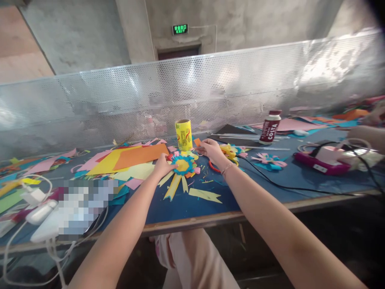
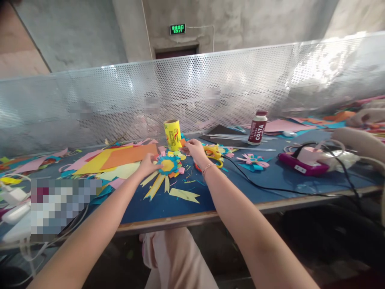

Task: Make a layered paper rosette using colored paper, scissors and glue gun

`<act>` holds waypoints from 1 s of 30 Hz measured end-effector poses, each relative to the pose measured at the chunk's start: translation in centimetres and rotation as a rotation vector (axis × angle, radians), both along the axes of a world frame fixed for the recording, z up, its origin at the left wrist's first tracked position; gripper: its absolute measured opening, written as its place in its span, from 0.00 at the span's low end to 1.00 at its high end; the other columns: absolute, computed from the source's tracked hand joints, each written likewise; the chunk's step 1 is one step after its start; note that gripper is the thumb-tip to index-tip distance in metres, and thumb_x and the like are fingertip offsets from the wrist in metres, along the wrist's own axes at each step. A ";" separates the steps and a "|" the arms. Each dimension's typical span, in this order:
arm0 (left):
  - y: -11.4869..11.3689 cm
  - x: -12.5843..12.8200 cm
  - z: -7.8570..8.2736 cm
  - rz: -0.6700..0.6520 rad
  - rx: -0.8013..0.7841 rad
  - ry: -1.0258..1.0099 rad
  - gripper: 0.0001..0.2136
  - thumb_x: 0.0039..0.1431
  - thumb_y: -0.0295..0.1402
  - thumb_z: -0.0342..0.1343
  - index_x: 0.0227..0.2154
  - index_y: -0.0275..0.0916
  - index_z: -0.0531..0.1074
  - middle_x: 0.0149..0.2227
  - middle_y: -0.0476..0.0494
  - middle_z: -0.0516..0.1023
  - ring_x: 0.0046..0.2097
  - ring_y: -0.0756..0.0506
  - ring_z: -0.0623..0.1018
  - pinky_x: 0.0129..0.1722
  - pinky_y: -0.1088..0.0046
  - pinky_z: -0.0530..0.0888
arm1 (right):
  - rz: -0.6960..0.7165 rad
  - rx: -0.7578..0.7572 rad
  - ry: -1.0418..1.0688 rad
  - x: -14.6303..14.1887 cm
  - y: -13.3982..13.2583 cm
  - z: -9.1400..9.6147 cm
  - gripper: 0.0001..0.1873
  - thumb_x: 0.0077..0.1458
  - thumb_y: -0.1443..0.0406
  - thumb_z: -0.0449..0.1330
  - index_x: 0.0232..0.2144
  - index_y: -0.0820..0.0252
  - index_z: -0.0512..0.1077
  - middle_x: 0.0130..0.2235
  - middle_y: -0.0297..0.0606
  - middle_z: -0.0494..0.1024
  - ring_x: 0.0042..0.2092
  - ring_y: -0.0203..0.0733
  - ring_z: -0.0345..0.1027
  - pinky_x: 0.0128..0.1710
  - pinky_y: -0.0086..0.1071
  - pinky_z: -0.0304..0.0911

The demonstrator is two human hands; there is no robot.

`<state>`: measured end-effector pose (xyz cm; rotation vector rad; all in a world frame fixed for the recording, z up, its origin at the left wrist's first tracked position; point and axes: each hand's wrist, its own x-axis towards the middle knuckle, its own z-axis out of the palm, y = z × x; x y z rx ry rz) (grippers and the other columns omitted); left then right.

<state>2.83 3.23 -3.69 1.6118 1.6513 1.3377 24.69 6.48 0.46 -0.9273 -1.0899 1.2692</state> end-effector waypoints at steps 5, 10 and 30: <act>-0.6 0.9 1.0 -0.172 0.127 -0.280 0.31 0.33 0.29 0.69 0.43 0.40 0.62 0.31 0.50 0.72 0.30 0.48 0.73 0.34 0.71 0.69 | 0.001 0.036 0.072 0.5 0.1 0.2 0.09 0.50 0.73 0.59 0.25 0.57 0.62 0.21 0.31 0.73 0.29 0.35 0.75 0.27 0.25 0.70; -0.9 1.0 1.8 -0.233 0.180 -0.371 0.32 0.36 0.27 0.68 0.48 0.40 0.63 0.34 0.49 0.74 0.27 0.51 0.72 0.31 0.72 0.71 | -0.031 0.076 0.126 1.1 0.5 0.4 0.10 0.46 0.74 0.60 0.25 0.57 0.62 0.23 0.30 0.73 0.29 0.35 0.74 0.26 0.25 0.69; -1.9 0.9 3.2 -0.116 -0.044 -0.734 0.17 0.37 0.22 0.66 0.32 0.39 0.68 0.27 0.51 0.77 0.29 0.48 0.79 0.31 0.74 0.75 | -0.002 0.118 -0.076 0.7 0.6 0.2 0.08 0.46 0.70 0.64 0.31 0.60 0.69 0.30 0.34 0.76 0.27 0.31 0.71 0.27 0.25 0.67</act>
